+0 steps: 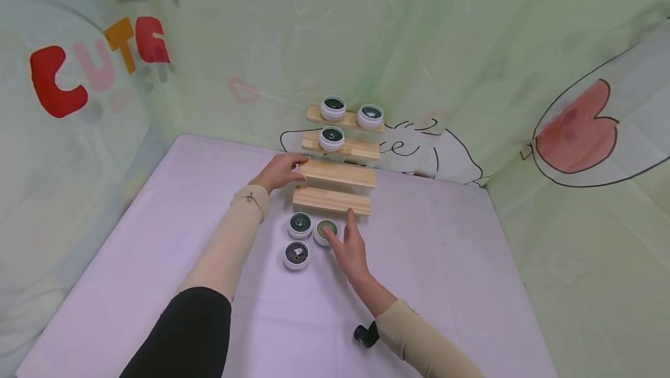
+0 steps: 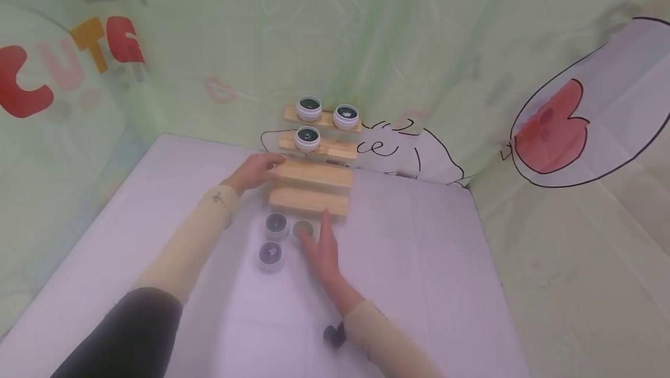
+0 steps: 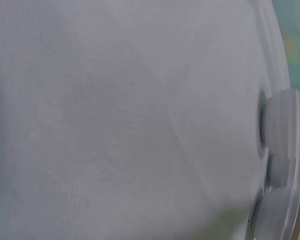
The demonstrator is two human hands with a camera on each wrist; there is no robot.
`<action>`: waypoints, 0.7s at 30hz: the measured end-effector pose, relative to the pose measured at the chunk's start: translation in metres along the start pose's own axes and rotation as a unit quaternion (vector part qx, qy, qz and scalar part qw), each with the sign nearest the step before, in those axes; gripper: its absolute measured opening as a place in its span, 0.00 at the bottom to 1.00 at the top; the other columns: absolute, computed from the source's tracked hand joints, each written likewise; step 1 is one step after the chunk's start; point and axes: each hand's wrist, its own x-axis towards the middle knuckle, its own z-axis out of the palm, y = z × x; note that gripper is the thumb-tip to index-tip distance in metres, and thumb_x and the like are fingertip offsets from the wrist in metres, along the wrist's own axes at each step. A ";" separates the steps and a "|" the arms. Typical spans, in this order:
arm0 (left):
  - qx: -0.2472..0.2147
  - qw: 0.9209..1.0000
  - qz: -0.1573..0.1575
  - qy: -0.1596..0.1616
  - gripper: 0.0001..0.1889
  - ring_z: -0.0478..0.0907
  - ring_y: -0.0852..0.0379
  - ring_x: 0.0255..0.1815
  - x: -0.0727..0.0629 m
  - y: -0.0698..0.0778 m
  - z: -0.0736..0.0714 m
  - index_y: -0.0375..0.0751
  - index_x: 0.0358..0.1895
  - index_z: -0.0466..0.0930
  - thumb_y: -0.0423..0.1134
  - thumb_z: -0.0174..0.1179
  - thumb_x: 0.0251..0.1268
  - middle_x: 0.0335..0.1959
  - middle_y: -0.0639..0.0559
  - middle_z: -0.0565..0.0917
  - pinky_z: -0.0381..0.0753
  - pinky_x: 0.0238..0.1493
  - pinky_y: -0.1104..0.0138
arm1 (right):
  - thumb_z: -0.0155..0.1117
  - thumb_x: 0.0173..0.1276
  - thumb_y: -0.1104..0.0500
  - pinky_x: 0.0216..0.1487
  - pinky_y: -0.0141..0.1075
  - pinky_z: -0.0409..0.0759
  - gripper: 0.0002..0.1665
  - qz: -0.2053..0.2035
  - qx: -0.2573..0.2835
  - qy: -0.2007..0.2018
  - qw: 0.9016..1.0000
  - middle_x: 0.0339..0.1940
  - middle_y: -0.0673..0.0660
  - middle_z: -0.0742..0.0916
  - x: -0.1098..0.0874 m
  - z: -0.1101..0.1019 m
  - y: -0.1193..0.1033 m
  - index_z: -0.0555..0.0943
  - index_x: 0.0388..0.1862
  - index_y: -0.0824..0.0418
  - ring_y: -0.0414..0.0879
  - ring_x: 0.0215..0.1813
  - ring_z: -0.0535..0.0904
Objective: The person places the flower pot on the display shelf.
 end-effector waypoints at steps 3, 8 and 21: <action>-0.001 1.000 0.002 0.003 0.30 0.76 0.46 0.55 0.000 -0.001 0.000 0.34 0.64 0.74 0.39 0.71 0.58 0.61 0.40 0.78 0.76 0.60 0.59 | 0.67 0.67 0.45 0.75 0.42 0.57 0.55 0.004 -0.002 0.004 1.000 0.80 0.61 0.54 -0.001 0.001 0.002 0.48 0.79 0.65 0.57 0.77 0.54; -0.001 1.000 0.005 0.004 0.30 0.76 0.46 0.53 0.000 -0.001 0.001 0.34 0.64 0.74 0.39 0.71 0.58 0.61 0.40 0.79 0.76 0.59 0.58 | 0.68 0.66 0.46 0.75 0.43 0.58 0.54 0.022 -0.001 0.003 1.000 0.79 0.62 0.55 -0.004 0.004 0.009 0.49 0.79 0.65 0.57 0.76 0.56; 0.001 1.000 0.006 0.003 0.30 0.76 0.45 0.54 -0.004 0.004 -0.002 0.33 0.65 0.73 0.38 0.70 0.59 0.61 0.39 0.78 0.76 0.59 0.58 | 0.71 0.64 0.51 0.74 0.44 0.58 0.54 0.013 0.005 0.002 1.000 0.76 0.70 0.58 0.000 0.017 0.022 0.51 0.76 0.73 0.59 0.74 0.59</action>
